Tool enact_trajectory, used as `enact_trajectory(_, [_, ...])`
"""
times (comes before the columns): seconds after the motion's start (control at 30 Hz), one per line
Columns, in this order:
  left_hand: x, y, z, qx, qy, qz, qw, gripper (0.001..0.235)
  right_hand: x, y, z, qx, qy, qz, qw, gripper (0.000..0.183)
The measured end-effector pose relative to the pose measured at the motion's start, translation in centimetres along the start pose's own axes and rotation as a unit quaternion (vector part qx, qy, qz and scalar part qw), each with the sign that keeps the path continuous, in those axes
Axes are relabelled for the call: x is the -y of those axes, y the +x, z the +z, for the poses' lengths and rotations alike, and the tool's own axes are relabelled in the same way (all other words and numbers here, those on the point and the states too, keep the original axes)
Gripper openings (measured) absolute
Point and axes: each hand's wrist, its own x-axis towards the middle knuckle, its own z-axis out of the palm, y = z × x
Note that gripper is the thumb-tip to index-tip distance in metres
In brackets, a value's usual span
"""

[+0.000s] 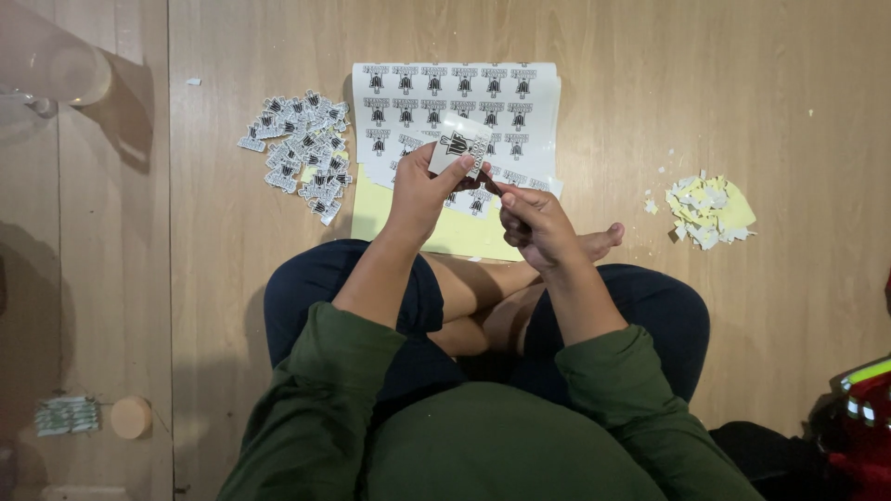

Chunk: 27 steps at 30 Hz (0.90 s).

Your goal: Cutting out small printed labels from a sheet using scissors

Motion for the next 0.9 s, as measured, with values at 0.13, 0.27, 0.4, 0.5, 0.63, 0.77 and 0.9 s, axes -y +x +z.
enact_trajectory(0.13, [0.3, 0.1, -0.1, -0.004, -0.016, -0.010, 1.000, 0.027, 0.0, 0.2, -0.2, 0.005, 0.005, 0.002, 1.000, 0.028])
enact_trajectory(0.27, [1.2, 0.4, -0.7, 0.008, -0.014, 0.000, 1.000, 0.029, -0.3, 0.4, -0.7, 0.012, -0.002, 0.004, 1.000, 0.028])
enact_trajectory(0.4, [0.4, 0.1, -0.2, 0.004, -0.003, 0.008, 1.000, 0.029, -0.3, 0.4, -0.9, 0.017, -0.002, 0.007, 1.000, 0.029])
enact_trajectory(0.5, [1.2, 0.3, -0.6, 0.004, -0.004, 0.005, 1.000, 0.028, -0.6, 0.6, -1.1, 0.019, 0.001, 0.007, 1.000, 0.029])
enact_trajectory(0.63, [0.0, 0.0, 0.2, -0.002, -0.016, 0.002, 1.000, 0.028, -0.2, 0.4, -0.7, 0.013, 0.004, 0.011, 1.000, 0.030])
enact_trajectory(0.77, [0.5, 0.3, -0.3, 0.008, -0.013, 0.000, 1.000, 0.030, -0.3, 0.4, -0.7, 0.018, 0.016, 0.017, 1.000, 0.030])
enact_trajectory(0.9, [0.4, 0.2, 0.0, 0.002, -0.015, 0.003, 1.000, 0.030, -0.4, 0.6, -1.0, 0.020, 0.011, 0.017, 1.000, 0.030])
